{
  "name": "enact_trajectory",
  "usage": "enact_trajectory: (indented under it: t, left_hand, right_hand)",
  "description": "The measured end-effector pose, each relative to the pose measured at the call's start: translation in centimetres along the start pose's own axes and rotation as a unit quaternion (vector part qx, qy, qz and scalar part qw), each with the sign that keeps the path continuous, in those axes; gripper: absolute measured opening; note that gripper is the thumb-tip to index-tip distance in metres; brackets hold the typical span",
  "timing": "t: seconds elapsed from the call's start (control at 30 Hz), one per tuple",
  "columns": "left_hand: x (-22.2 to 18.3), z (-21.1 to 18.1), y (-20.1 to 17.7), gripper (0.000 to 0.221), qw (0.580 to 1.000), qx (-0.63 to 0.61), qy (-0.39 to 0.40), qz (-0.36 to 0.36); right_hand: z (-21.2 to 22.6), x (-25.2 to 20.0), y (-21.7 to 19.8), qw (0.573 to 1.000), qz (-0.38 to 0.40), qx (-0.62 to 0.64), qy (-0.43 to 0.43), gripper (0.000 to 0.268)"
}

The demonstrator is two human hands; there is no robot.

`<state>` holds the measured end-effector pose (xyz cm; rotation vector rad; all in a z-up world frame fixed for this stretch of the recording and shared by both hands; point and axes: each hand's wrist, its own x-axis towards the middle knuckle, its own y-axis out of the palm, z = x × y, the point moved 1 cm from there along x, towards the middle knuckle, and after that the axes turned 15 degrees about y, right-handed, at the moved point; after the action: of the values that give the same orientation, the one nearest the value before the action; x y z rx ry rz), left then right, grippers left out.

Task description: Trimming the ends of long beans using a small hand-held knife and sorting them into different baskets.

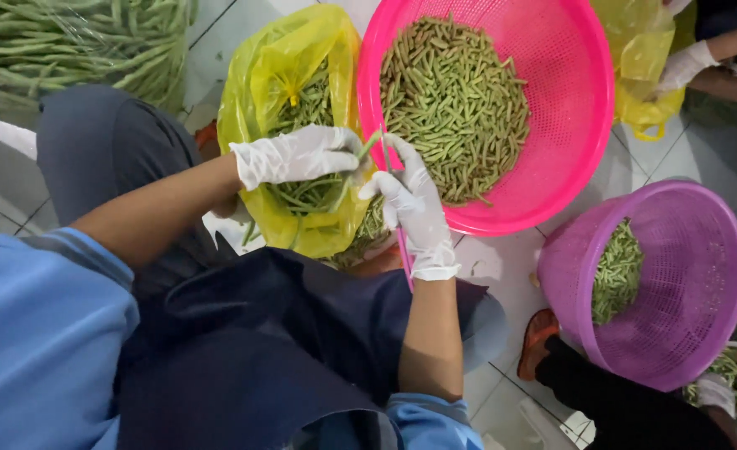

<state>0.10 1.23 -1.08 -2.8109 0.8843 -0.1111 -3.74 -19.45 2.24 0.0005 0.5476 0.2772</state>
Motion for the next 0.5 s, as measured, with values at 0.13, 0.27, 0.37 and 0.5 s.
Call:
enact_trajectory:
  t: [0.13,0.27,0.37,0.5]
  left_hand:
    - [-0.5,0.3,-0.4,0.018,0.999,0.006,0.032,0.039]
    - [-0.4,0.3,-0.7,0.018,0.999,0.024,0.008,0.048]
    - [-1.1,0.0,0.0,0.021,1.000,-0.004,0.002,0.025]
    - [-0.6,0.0,0.6,0.032,1.000,-0.002,-0.014,-0.028]
  right_hand:
    - [-0.5,0.2,0.1,0.999,0.031,-0.007,-0.017,0.059]
    - [-0.5,0.2,0.1,0.999,0.045,0.005,-0.004,0.056]
    - [-1.4,0.7,-0.3,0.999,0.035,-0.002,-0.004,0.056]
    - [-1.3,0.7,0.2,1.000,0.029,0.001,0.005,0.057]
